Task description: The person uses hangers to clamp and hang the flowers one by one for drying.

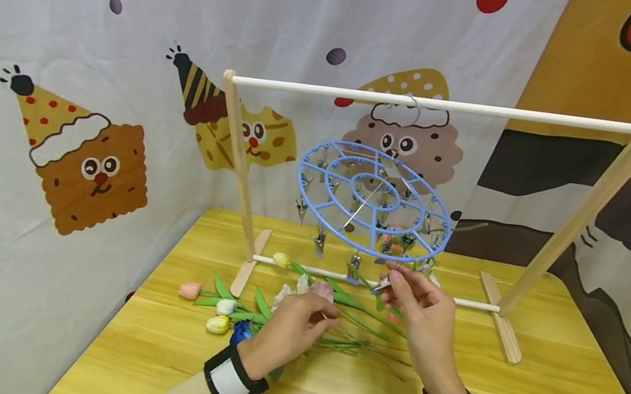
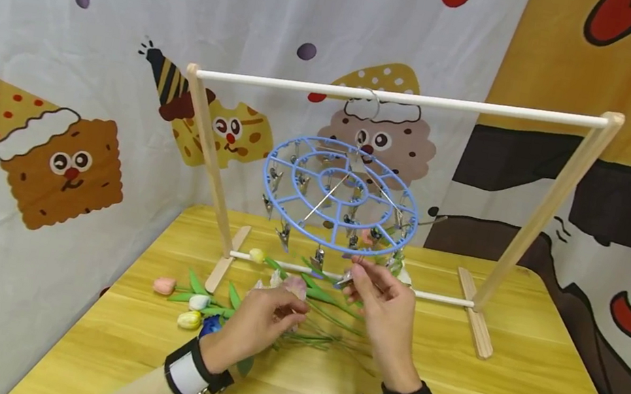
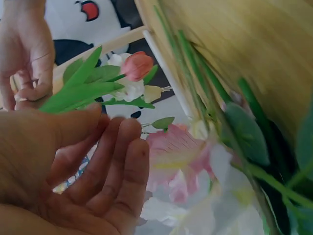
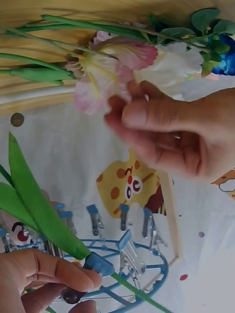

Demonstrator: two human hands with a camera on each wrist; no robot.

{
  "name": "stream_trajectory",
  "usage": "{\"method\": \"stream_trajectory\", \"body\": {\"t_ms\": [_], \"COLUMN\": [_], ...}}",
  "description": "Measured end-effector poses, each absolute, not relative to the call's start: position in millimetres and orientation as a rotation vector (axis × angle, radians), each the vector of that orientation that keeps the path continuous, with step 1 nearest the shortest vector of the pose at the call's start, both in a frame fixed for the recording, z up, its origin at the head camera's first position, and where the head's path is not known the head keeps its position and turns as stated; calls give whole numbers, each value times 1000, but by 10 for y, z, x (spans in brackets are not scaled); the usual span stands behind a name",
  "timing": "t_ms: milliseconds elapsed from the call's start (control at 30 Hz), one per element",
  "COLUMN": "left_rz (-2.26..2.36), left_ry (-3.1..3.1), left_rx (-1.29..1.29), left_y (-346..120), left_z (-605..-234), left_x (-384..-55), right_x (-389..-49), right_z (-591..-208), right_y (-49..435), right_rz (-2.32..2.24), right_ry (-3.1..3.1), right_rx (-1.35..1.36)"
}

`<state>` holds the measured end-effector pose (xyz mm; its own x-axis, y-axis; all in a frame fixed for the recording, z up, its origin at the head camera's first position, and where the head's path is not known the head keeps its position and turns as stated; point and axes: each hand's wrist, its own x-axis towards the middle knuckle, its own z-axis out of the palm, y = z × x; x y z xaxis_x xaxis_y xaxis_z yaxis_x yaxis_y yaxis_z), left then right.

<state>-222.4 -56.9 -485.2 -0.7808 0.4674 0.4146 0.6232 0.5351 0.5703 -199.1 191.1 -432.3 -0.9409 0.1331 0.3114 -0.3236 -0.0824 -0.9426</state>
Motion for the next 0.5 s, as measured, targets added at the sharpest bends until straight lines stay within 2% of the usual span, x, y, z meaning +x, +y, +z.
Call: {"method": "stream_trajectory", "body": {"t_ms": [333,500], "left_rz": [-244,-72], "left_ry": [-2527,-2576], "left_rx": [-1085,-1057], "left_y": [-604,-604], "left_z": [-5006,-5054], "left_x": [-2208,-2179], "right_x": [-1961,-1906], "right_z": [-4393,-4418], "right_y": [2073,2152], "right_rz": [2090,2068], "right_ry": [-1909,-1931], "right_rx": [148,93]}}
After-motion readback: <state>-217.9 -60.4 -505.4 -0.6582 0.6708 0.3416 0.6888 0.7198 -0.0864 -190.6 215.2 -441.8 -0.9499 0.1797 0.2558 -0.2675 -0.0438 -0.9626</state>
